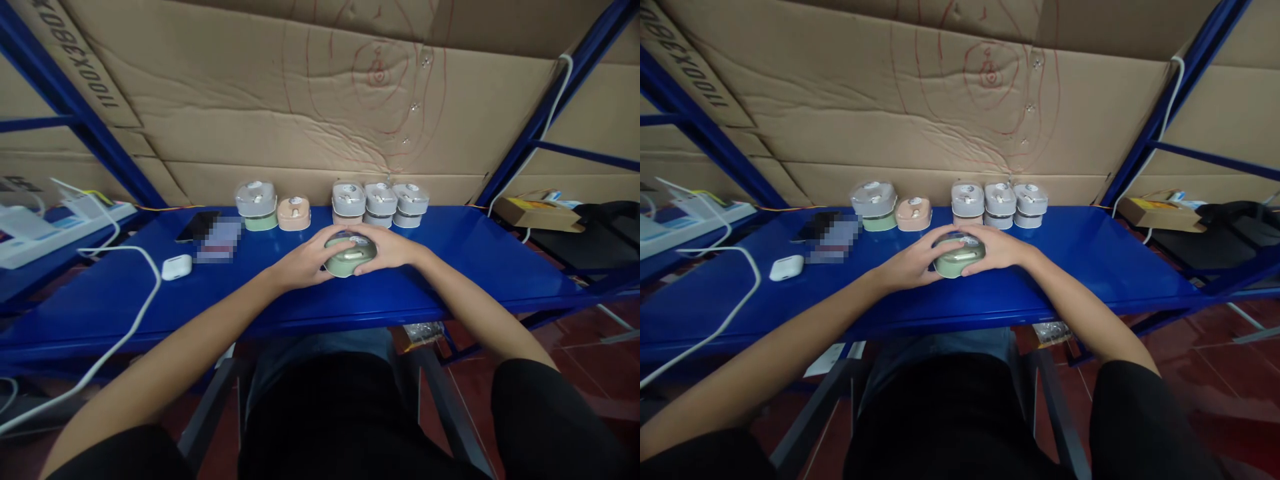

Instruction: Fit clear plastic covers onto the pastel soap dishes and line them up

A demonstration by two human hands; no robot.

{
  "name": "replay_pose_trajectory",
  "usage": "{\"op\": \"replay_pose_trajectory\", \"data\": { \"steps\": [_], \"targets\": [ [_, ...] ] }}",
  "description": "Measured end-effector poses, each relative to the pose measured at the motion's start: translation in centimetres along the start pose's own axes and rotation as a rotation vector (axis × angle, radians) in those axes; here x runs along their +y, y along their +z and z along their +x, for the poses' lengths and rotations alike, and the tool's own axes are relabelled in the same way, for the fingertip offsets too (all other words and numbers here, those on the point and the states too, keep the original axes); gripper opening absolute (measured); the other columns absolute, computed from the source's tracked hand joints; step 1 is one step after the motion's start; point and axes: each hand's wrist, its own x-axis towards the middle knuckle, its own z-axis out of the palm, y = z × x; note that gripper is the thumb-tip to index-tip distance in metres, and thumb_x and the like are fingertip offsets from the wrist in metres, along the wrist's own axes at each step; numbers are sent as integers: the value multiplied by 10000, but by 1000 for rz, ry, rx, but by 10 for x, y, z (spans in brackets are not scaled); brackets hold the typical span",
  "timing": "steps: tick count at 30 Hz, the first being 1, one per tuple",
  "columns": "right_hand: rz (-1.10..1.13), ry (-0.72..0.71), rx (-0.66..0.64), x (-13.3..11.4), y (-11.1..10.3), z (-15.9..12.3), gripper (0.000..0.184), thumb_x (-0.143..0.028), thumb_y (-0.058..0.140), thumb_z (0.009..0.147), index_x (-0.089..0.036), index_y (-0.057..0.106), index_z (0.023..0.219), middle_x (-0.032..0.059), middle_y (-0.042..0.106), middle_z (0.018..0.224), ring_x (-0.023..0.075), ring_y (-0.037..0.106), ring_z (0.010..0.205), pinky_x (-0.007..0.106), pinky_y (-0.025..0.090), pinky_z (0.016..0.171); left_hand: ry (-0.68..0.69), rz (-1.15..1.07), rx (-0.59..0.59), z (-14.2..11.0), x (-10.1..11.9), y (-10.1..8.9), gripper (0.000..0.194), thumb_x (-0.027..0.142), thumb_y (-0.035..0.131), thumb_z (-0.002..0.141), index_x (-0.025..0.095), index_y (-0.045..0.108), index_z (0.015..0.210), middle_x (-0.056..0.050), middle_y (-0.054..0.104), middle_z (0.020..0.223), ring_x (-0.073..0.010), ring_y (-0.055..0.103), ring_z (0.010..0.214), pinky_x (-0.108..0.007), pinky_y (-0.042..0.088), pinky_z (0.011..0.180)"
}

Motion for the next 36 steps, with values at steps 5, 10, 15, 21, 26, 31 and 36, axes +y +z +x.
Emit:
{"op": "replay_pose_trajectory", "data": {
  "steps": [5, 10, 15, 21, 26, 31, 36],
  "targets": [
    [-92, 104, 14, -5, 18, -3, 1178, -821, 922, 750, -283, 519, 1716, 181, 613, 1661, 477, 594, 1512, 692, 491, 1271, -284, -183, -75, -1, -7, 2, 1146, 658, 1013, 754, 298, 471, 1699, -201, 495, 1745, -480, 528, 1604, -665, 479, 1319],
    [-68, 105, 32, -8, 22, -1, 1238, -864, 900, 750, -248, 477, 1737, 216, 584, 1686, 478, 572, 1544, 676, 499, 1266, -396, -263, -49, 0, -11, 4, 1186, 631, 996, 756, 257, 407, 1715, -212, 619, 1633, -463, 629, 1501, -640, 534, 1239],
    [-110, 203, 82, 8, -14, -12, 1010, -907, 734, 882, -270, 589, 1652, 161, 699, 1588, 442, 689, 1418, 666, 539, 1226, -409, -197, -77, -2, -12, -5, 1075, 584, 914, 837, 263, 433, 1744, -190, 632, 1568, -421, 646, 1445, -626, 519, 1247],
    [-221, 566, -82, 48, -52, -41, 956, -938, 679, 890, -235, 701, 1538, 188, 765, 1503, 488, 740, 1336, 701, 578, 1164, -402, -133, -171, 1, -4, -6, 477, 524, 681, 1027, 251, 828, 1389, -158, 529, 1632, -392, 576, 1513, -606, 452, 1320],
    [-270, 587, -114, 63, -53, -44, 998, -894, 816, 786, -223, 721, 1519, 201, 763, 1495, 511, 732, 1347, 742, 566, 1178, -423, -108, -59, 2, -10, -15, 481, 586, 648, 1034, 216, 850, 1265, -168, 589, 1546, -393, 616, 1449, -615, 501, 1272],
    [-284, 592, -144, 62, -53, -44, 1057, -782, 937, 696, -215, 695, 1554, 204, 747, 1513, 505, 711, 1390, 710, 576, 1183, -599, 32, -67, -10, -39, -36, 571, 695, 638, 984, 184, 850, 1127, -163, 693, 1255, -392, 695, 1243, -629, 540, 1186],
    [-245, 585, -120, 58, -54, -44, 1003, -698, 976, 691, -237, 713, 1541, 175, 765, 1499, 475, 732, 1366, 648, 593, 1176, -661, 40, -110, -20, -55, -44, 565, 735, 740, 897, 209, 851, 1074, -145, 735, 1196, -392, 711, 1185, -621, 551, 1159]
  ]
}}
